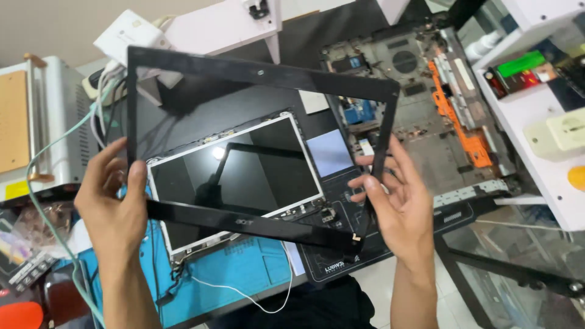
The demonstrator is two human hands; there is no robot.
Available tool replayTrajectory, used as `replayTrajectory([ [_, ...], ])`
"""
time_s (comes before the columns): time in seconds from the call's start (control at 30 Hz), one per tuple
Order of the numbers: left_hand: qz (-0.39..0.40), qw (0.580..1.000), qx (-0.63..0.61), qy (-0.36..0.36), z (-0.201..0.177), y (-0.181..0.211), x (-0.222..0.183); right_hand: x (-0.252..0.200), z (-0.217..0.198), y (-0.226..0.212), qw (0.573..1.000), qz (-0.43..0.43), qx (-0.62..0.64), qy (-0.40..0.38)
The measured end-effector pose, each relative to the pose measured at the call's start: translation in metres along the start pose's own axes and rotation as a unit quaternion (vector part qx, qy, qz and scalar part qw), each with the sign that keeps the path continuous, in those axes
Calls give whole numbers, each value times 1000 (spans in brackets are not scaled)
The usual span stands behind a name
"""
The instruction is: The person disassembles a laptop by removing the screen bezel, internal components, and cables.
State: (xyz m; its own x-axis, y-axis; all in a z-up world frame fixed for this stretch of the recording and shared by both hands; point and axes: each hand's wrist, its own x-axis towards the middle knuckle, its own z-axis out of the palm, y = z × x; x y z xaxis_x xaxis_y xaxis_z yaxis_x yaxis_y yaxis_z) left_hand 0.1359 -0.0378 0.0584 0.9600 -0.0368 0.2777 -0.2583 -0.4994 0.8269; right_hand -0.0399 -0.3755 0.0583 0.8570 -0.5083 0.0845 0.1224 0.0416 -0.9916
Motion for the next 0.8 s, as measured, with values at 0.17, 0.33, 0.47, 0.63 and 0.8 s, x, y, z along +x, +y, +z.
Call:
replayTrajectory([
  [0.17, 135, 981, 10, -137, 99, 79, 59, -27, -83, 11, 989, 3, -72, 130],
  [0.33, 254, 947, 1, -199, 218, 116, 106, -40, -131, 26, 960, 38, -156, 228],
  [0.47, 292, 929, -16, -228, 291, 123, 131, -41, -138, 22, 947, 78, -175, 258],
  [0.63, 299, 927, -10, -226, 324, 130, 136, -43, -141, 22, 941, 96, -182, 269],
  [0.8, 245, 933, -1, -265, 328, 118, 143, -44, -138, 10, 927, 132, -191, 295],
])
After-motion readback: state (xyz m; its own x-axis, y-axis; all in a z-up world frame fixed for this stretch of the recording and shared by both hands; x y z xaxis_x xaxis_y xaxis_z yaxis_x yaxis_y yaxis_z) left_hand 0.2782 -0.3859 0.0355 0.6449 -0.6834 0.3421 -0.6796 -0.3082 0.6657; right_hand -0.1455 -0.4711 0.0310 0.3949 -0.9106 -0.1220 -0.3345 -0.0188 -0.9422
